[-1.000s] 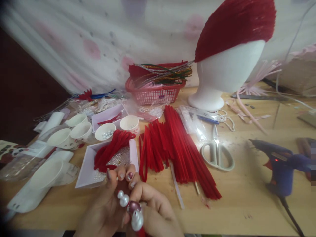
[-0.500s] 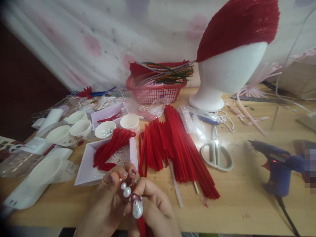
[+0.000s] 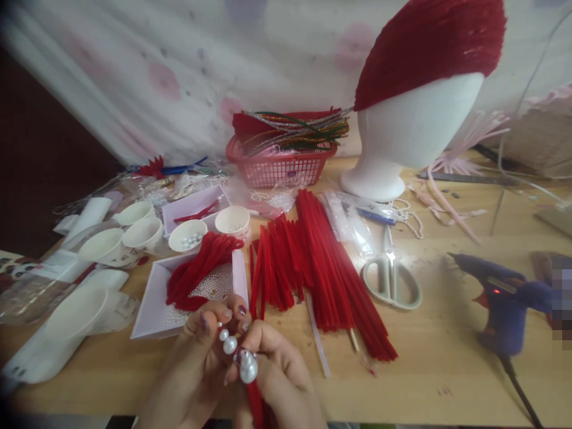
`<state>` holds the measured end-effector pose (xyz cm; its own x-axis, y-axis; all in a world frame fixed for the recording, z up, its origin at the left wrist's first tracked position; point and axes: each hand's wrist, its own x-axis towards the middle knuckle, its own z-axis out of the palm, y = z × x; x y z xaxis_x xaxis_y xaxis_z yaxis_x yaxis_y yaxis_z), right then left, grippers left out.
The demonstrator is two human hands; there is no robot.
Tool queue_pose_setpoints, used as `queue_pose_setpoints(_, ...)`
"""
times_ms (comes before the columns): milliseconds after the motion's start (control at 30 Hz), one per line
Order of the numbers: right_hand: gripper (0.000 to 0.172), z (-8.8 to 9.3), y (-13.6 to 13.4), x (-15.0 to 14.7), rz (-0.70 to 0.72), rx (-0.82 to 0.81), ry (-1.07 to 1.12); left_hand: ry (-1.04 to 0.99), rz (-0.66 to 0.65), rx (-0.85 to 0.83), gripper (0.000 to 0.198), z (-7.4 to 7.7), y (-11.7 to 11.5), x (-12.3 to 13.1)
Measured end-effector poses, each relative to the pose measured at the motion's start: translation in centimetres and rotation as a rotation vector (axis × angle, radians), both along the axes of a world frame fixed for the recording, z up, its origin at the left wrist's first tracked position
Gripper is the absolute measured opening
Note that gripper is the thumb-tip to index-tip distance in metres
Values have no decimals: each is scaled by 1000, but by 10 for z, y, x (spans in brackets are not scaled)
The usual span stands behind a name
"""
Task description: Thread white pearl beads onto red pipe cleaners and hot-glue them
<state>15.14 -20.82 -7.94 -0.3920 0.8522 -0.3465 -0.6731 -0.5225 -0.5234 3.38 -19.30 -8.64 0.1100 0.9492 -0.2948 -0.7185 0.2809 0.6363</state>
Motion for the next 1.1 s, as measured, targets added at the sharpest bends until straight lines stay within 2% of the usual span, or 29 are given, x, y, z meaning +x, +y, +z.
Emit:
queue_pose_setpoints(200,38,-1,-1,0,35,-19,61,18,19,-81,27,12,0,3)
queue_pose_setpoints(333,34,-3,-2,1,35,10,67,-12,0,-76,27,17,-1,4)
queue_pose_setpoints(633,30,-2,-2,2,27,21,72,-44,-11,-58,26,11,-1,2)
queue_pose_setpoints(800,34,3,0,6,51,-53,21,25,7,-86,30,14,-2,2)
queue_pose_setpoints(933,33,6,-2,6,6,-97,33,120,45,-30,26,11,-2,0)
queue_pose_setpoints(1033,32,0,-4,0,-35,-117,75,177,71,75,22,8,-2,0)
queue_pose_setpoints(1100,33,-10,-5,-6,-64,-88,136,229,93,88,23,10,-1,1)
